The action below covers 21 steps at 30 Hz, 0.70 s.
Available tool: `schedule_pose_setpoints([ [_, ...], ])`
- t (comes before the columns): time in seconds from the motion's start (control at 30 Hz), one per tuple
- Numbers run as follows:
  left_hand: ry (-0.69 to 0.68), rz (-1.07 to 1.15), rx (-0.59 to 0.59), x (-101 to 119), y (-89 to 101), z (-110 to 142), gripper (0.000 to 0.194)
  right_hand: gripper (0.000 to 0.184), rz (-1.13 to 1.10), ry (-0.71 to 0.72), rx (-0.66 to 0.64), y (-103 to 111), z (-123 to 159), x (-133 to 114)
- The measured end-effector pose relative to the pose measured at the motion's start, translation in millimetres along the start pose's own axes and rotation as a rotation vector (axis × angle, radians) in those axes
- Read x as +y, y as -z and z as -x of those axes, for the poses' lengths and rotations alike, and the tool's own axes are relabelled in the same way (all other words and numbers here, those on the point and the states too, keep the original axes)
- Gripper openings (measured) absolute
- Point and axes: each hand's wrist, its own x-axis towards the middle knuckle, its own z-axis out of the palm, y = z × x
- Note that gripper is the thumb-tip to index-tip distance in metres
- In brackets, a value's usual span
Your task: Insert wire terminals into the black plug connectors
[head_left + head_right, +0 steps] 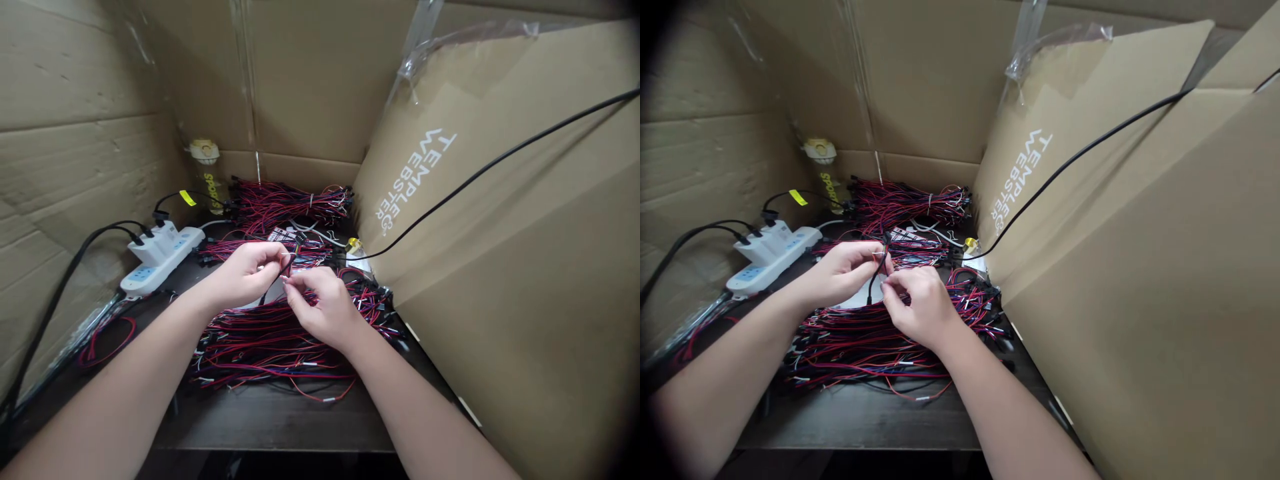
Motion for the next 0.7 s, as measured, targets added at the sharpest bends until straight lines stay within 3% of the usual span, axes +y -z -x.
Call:
schedule_pose_setpoints([
  [0.2,-0.014,-0.028,0.049,-2,-7.4,1,0.007,0.014,0.007,-0.072,0.101,-8,-2,4],
  [0.47,0.03,0.267,0.009,3,-11.3,0,0.016,0.017,-0.073,-0.213,0.186,-10,-1,8],
  [0.57,0.083,0.273,0.012,2,-8.6,-1,0.025,0.019,-0.117,-0.276,0.193,-10,-1,7],
  [0.7,0.072,0.209,0.108,-3,-9.3,-1,0.025,0.025,-0.172,-0.316,0.151,-8,-3,2],
])
